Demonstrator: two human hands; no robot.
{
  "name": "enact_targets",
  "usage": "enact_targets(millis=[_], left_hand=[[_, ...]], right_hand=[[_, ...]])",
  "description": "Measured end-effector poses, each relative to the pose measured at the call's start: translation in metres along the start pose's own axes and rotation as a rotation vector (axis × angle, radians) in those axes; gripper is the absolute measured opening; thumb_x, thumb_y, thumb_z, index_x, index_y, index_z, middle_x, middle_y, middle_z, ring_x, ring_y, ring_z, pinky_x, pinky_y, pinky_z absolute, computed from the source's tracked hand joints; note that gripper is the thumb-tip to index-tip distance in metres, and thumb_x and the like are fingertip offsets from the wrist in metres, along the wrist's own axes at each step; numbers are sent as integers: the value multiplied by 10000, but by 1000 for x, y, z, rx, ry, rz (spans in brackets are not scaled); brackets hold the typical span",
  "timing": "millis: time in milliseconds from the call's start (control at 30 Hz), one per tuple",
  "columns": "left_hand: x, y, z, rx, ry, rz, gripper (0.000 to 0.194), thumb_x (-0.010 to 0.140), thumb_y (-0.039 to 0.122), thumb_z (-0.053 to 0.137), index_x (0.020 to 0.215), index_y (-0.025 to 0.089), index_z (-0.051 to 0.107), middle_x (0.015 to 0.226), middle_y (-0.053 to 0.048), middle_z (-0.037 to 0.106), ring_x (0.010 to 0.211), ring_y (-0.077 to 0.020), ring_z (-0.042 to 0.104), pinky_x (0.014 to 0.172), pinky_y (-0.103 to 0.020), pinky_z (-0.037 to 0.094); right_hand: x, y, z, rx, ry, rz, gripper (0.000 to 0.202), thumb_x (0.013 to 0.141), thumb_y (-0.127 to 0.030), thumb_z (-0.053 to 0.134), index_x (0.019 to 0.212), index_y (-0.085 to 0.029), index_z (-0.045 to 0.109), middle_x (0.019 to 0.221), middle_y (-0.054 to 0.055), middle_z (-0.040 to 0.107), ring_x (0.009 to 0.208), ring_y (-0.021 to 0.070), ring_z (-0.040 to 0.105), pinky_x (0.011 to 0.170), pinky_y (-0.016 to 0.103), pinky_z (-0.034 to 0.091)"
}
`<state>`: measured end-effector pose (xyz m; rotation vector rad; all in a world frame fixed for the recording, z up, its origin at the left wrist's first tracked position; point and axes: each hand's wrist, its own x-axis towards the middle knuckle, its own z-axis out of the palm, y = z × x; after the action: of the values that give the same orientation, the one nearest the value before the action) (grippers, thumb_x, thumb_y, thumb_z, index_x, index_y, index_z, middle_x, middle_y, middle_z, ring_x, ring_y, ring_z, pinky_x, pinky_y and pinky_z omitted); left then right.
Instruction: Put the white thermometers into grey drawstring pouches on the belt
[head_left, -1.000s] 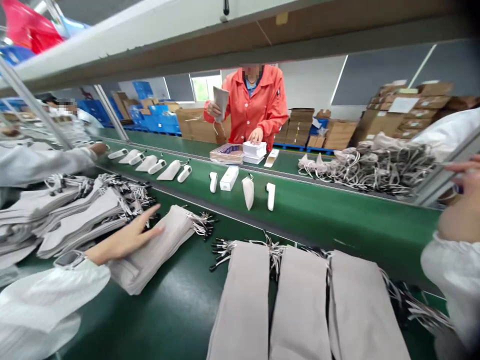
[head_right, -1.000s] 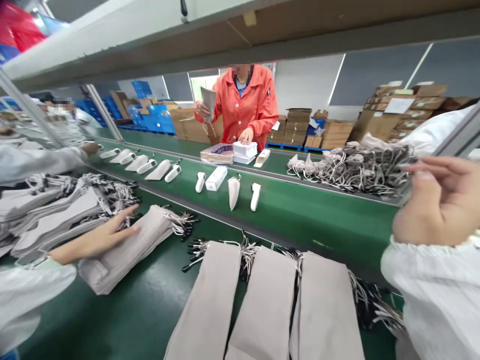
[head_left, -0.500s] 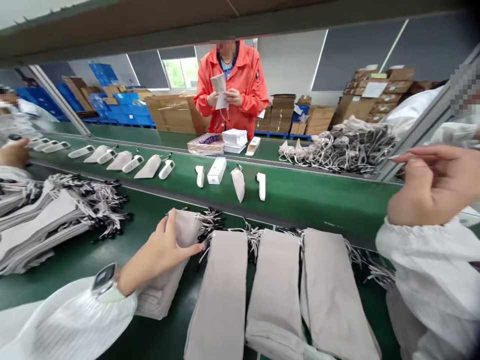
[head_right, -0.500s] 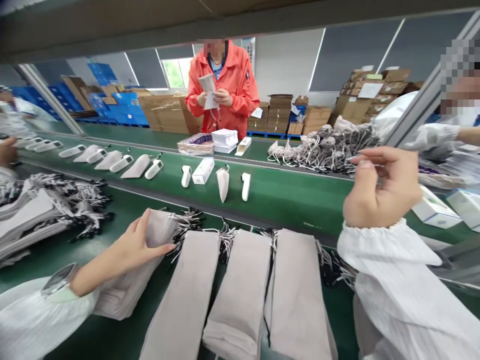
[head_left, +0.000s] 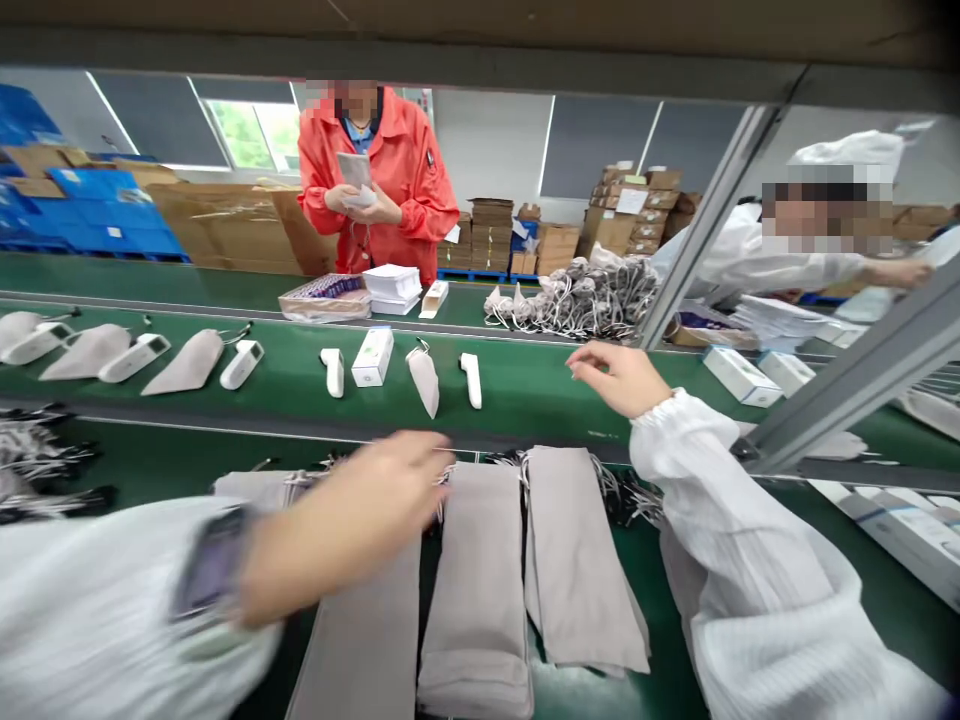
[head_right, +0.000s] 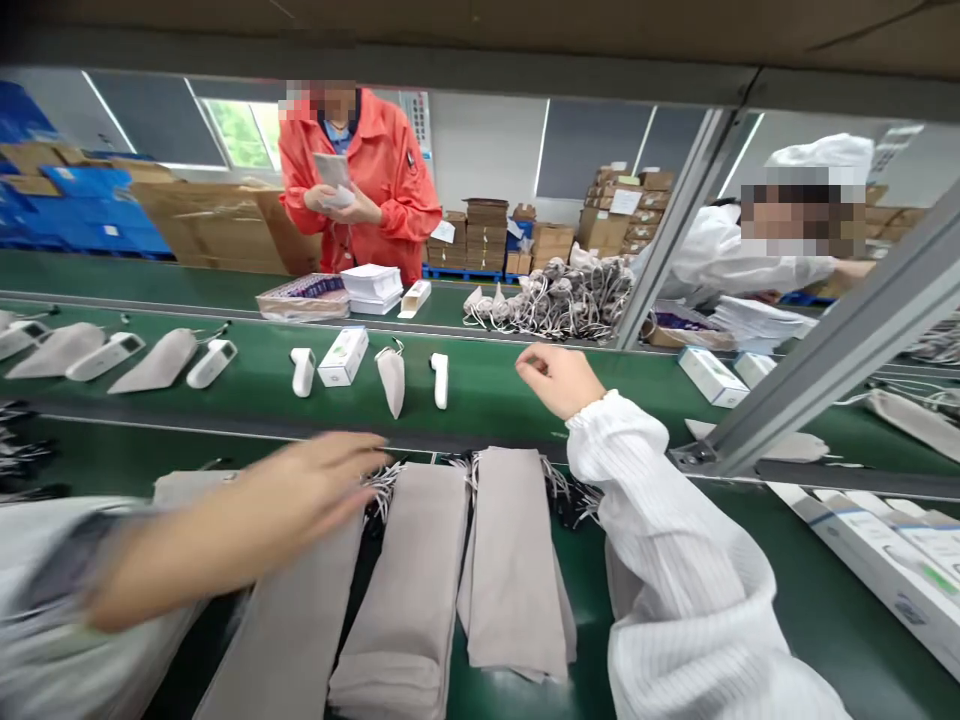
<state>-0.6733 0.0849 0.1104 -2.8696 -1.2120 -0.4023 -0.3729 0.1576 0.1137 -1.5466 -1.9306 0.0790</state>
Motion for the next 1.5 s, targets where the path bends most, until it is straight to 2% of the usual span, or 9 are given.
enact_targets(millis=[67,167,333,600,833,1000,1133,1300,1500], left_hand=[[43,33,29,-42,-62,192,251,859,249,359,1018,182,541,1045,-57,557,977,-181,504,869,-305,394],[83,62,78,-9,16,164,192,815,224,471,958,114,537,930,-96,563,921,-226,505,785,-337,434],[82,66,115,-6,70,162,103,795,76,447,841,135,518,822,-56,535,816,-204,502,699,-321,441],[85,57,110,-129,23,91,76,781,151,485,856,140,474,872,-63,518,835,-220,470,699,-347,420],[87,52,102,-273,-58,111,97,747,229,542,727,170,468,741,-33,558,800,-213,479,676,-318,394],[89,42,65,-398,-127,200,137,802,292,482,725,188,438,626,39,486,626,-120,470,532,-209,340],[82,28,43,-667,-189,137,190,798,381,477,811,192,468,601,60,414,529,-81,379,479,-188,291],[72,14,48,-846,-105,153,199,867,297,343,849,177,499,826,-1,479,677,-100,428,629,-211,357],[74,12,51,-848,13,181,202,880,268,324,815,175,492,836,-11,429,758,-116,432,730,-230,355]], right_hand=[[0,0,1,18,-66,27,168,729,-274,477,781,-197,617,656,-8,631,617,126,564,634,248,416],[1,0,4,53,-120,57,178,742,-284,456,795,-194,601,640,-7,627,600,124,567,612,240,422],[12,6,24,77,-185,59,196,774,-308,419,811,-198,577,640,-5,621,598,120,574,597,231,431],[33,11,115,25,-390,59,396,735,-322,520,1127,-268,508,948,49,567,849,167,554,795,288,381],[31,19,140,43,-300,288,259,668,-370,608,811,-164,541,947,118,533,953,265,494,810,376,353],[40,24,127,339,-157,458,272,685,-265,607,869,-180,424,846,84,549,827,216,554,682,362,436],[45,12,87,734,-124,405,286,766,-328,497,988,-197,375,810,45,567,707,152,600,606,317,494],[31,-27,32,1379,-188,148,508,692,-235,590,1115,-273,310,848,-3,580,753,158,616,698,348,505],[20,-55,33,1385,-106,91,545,700,-273,593,1100,-369,236,742,-63,551,518,129,580,480,312,501]])
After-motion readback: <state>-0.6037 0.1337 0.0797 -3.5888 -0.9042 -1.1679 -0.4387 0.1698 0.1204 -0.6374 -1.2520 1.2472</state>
